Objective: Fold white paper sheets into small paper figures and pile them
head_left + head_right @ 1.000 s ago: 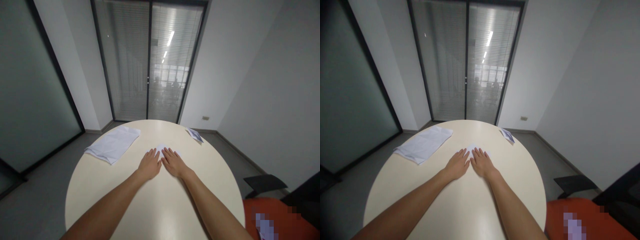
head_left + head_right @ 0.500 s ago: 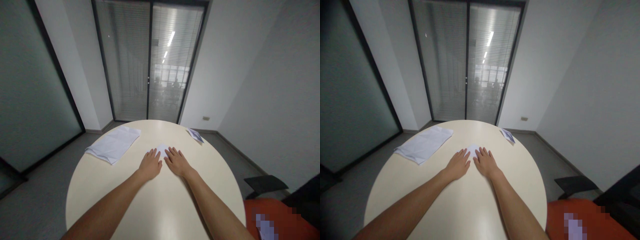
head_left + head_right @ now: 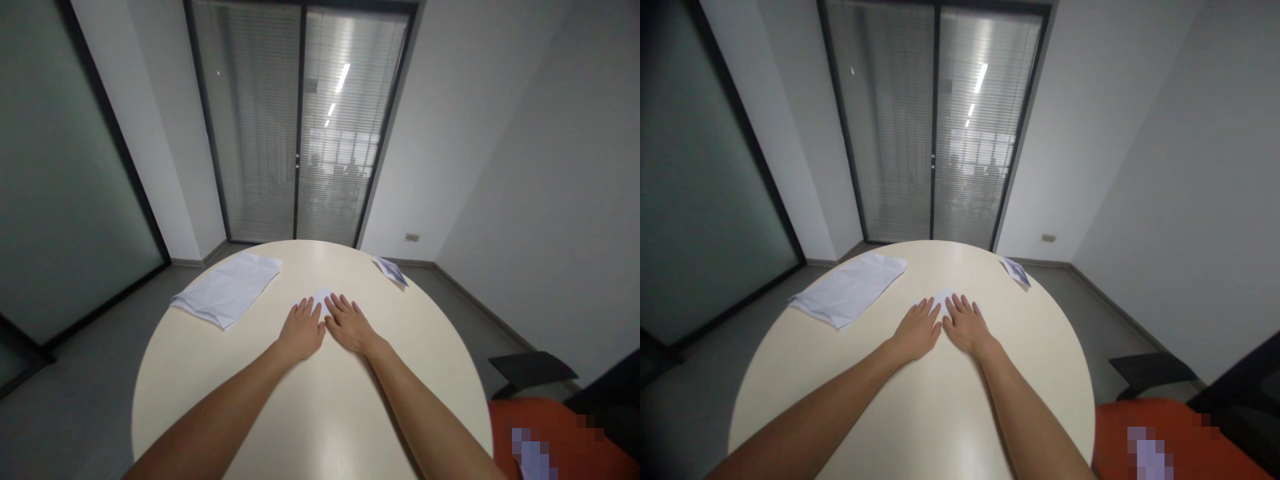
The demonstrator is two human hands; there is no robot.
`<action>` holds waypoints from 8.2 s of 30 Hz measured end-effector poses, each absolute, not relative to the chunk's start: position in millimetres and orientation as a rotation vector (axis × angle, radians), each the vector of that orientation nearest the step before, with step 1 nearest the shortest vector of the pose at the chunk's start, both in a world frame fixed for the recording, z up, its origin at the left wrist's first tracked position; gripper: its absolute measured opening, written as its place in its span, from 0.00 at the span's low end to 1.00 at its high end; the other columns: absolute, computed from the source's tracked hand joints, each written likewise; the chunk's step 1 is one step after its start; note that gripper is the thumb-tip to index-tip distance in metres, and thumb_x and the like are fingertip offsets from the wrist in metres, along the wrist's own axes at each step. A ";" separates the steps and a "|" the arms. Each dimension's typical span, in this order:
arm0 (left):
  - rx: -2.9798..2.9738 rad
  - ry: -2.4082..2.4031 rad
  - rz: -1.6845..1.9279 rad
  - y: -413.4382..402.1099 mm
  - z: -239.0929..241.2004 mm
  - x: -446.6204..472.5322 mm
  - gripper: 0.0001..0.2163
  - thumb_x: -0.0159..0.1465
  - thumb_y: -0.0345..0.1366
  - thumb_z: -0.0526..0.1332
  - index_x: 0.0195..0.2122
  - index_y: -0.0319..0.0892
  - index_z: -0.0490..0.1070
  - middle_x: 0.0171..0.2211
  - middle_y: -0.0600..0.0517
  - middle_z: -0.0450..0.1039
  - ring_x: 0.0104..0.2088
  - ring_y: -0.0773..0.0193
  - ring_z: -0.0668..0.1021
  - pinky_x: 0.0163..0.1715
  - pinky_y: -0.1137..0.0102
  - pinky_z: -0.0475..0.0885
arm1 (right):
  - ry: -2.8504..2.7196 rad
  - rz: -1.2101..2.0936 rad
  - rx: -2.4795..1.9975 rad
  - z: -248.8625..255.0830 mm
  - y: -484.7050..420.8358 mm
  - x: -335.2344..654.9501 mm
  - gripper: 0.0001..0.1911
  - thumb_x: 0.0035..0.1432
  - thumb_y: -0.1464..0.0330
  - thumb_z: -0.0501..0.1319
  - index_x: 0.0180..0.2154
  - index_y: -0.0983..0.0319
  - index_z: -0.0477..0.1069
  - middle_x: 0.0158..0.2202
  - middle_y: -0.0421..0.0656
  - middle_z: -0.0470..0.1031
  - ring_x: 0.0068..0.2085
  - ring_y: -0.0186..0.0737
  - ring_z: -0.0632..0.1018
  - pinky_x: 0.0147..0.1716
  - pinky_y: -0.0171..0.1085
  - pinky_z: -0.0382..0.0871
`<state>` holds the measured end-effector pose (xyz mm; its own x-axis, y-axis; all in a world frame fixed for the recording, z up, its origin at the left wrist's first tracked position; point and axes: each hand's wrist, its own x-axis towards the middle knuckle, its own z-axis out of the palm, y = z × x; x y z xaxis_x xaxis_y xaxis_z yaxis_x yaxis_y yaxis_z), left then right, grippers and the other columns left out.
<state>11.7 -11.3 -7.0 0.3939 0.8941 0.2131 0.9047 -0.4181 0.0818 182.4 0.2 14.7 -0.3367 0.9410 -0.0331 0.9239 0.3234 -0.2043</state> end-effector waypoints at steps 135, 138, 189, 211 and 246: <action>-2.823 -1.172 -0.368 -4.0 15.3 -4.6 0.16 0.72 0.40 0.55 0.57 0.41 0.69 0.61 0.44 0.69 0.57 0.50 0.72 0.53 0.57 0.70 | -2.394 0.076 -1.258 -6.8 24.7 230.6 0.25 0.72 0.59 0.46 0.59 0.64 0.70 0.60 0.53 0.72 0.62 0.46 0.70 0.68 0.52 0.51; -2.850 -1.187 -0.407 0.3 13.1 -8.1 0.16 0.72 0.40 0.54 0.57 0.42 0.70 0.61 0.45 0.70 0.58 0.52 0.72 0.54 0.58 0.69 | -2.406 0.131 -1.270 -4.6 23.6 231.5 0.27 0.72 0.54 0.47 0.60 0.63 0.71 0.61 0.52 0.71 0.64 0.47 0.68 0.69 0.53 0.49; -2.432 -2.111 -0.854 22.0 3.9 -30.4 0.12 0.67 0.37 0.61 0.51 0.48 0.72 0.46 0.49 0.80 0.45 0.56 0.80 0.42 0.66 0.72 | -1.876 0.436 -1.505 -3.8 31.1 239.8 0.24 0.59 0.68 0.60 0.58 0.59 0.66 0.42 0.44 0.81 0.41 0.42 0.80 0.43 0.38 0.70; -2.479 -1.757 -0.796 15.0 3.6 -20.2 0.16 0.65 0.25 0.55 0.51 0.44 0.74 0.56 0.47 0.73 0.57 0.55 0.71 0.58 0.61 0.66 | -1.841 0.370 -1.664 1.1 27.5 231.7 0.26 0.56 0.71 0.60 0.57 0.62 0.68 0.45 0.47 0.81 0.40 0.43 0.80 0.41 0.38 0.70; -2.580 -1.557 -0.551 -11.3 -3.1 9.2 0.23 0.72 0.45 0.49 0.61 0.35 0.67 0.62 0.41 0.68 0.62 0.45 0.68 0.62 0.53 0.62 | -2.249 0.092 -1.601 13.7 10.3 210.9 0.21 0.66 0.69 0.56 0.59 0.63 0.71 0.45 0.54 0.79 0.45 0.44 0.79 0.49 0.35 0.68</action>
